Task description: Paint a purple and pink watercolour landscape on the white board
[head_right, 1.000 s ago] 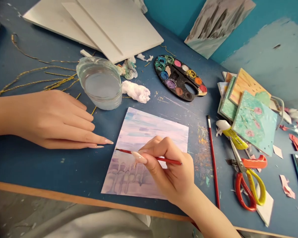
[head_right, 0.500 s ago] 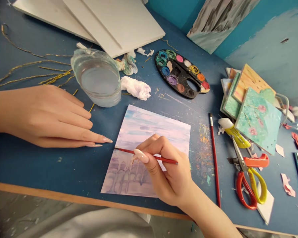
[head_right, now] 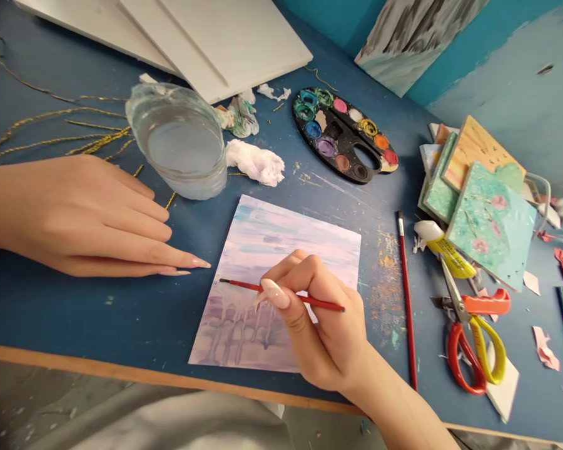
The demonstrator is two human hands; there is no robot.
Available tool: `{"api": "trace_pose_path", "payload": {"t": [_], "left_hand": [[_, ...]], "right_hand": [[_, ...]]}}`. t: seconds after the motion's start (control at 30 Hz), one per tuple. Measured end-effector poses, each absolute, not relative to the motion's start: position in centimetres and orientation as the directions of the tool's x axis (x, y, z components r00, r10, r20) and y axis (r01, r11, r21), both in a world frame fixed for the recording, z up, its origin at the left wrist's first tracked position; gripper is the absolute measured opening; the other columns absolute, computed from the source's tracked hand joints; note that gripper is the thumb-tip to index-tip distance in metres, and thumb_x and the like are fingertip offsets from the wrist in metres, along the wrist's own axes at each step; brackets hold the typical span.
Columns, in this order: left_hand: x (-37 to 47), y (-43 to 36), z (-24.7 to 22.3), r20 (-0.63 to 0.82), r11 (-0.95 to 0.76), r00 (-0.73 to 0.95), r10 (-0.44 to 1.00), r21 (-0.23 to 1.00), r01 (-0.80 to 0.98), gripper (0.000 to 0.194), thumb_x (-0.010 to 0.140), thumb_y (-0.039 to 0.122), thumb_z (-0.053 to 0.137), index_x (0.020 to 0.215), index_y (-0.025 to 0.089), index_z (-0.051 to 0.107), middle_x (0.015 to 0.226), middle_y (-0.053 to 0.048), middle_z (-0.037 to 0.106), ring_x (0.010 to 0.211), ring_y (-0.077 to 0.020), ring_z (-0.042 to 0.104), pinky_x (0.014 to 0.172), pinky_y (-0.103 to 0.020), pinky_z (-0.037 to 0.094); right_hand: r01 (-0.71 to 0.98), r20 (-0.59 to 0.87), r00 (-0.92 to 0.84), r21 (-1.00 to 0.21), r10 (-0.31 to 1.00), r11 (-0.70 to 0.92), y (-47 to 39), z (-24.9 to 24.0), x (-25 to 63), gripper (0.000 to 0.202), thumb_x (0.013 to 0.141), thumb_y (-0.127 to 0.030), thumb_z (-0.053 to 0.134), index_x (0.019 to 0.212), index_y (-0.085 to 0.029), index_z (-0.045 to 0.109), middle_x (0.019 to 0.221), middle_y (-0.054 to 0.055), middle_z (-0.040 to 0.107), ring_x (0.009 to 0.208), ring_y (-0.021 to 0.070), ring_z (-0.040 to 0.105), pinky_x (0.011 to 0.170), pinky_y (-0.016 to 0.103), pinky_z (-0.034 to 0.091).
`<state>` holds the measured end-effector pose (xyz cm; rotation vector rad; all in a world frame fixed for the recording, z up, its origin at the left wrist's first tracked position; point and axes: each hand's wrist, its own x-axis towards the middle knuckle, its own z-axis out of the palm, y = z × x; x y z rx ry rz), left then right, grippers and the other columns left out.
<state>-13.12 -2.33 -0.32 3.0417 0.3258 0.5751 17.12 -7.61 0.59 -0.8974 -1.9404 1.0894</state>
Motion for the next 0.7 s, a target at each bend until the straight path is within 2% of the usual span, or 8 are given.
{"api": "trace_pose_path", "payload": {"t": [0.7], "left_hand": [[-13.5, -2.3, -0.62, 0.351, -0.976, 0.911, 0.215, 0.059, 0.207, 0.032, 0.107, 0.029, 0.044, 0.116, 0.029, 0.075, 0.062, 0.009, 0.061, 0.054, -0.0103, 0.057, 0.047, -0.035, 0.034]], "right_hand": [[0.209, 0.316, -0.49, -0.862, 0.812, 0.461, -7.42, 0.72, 17.14, 0.019, 0.101, -0.018, 0.05, 0.083, -0.021, 0.057, 0.071, 0.002, 0.064, 0.065, 0.0147, 0.062, 0.059, 0.031, 0.046]]}}
